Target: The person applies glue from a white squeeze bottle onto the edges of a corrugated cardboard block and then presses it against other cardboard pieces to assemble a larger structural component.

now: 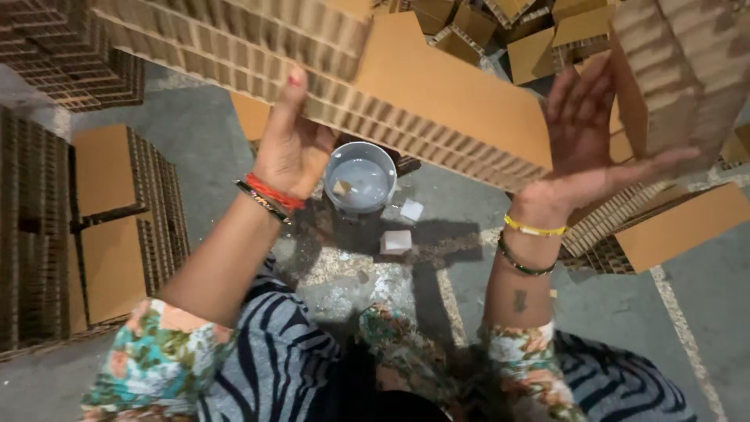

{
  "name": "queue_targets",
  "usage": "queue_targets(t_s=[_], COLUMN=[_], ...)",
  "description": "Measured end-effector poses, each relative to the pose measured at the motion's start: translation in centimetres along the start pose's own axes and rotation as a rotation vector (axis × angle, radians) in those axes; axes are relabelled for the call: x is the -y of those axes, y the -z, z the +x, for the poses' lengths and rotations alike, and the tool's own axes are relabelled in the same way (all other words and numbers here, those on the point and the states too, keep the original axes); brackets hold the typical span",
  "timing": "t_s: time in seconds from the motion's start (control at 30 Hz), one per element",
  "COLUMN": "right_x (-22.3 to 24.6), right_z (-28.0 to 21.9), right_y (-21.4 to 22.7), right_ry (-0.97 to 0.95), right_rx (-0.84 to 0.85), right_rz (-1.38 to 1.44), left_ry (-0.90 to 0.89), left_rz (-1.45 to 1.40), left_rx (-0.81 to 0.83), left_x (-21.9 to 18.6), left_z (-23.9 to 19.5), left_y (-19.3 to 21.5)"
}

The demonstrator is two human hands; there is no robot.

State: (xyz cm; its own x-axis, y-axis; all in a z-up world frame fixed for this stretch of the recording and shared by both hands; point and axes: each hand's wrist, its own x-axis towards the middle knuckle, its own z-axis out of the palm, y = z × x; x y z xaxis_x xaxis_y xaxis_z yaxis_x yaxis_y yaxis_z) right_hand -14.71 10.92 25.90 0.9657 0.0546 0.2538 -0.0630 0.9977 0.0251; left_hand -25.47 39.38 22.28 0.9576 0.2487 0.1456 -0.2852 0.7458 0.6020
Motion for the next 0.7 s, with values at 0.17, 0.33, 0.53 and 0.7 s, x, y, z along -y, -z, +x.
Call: queue_targets(t_s=[0.17, 0.33, 0.53, 0.7], right_x=[-3.1, -3.3, 2.2, 1.8], right_z=[1.7, 5.8, 4.8, 3.2], right_y=[-2.4, -5.5, -12.0, -13.5], right_ry=[-0.238, -0.528, -0.34, -0.348], right_rx=[0.314, 0.579, 0.8, 0.905], right_rz=[-0.6, -0.711, -1.598, -2.151], left_ry=[-0.05, -0.146, -0.112, -0.142], left_rz=[-0.126, -0.071, 0.116, 0.219], left_rx=[0.117, -0.017, -0.227, -0.19], left_x=[0.2, 0.6, 5.2, 8.4], left_z=[1.4, 2.5, -0.9, -4.2], left_y=[-0.6, 0.6, -0.6, -3.9])
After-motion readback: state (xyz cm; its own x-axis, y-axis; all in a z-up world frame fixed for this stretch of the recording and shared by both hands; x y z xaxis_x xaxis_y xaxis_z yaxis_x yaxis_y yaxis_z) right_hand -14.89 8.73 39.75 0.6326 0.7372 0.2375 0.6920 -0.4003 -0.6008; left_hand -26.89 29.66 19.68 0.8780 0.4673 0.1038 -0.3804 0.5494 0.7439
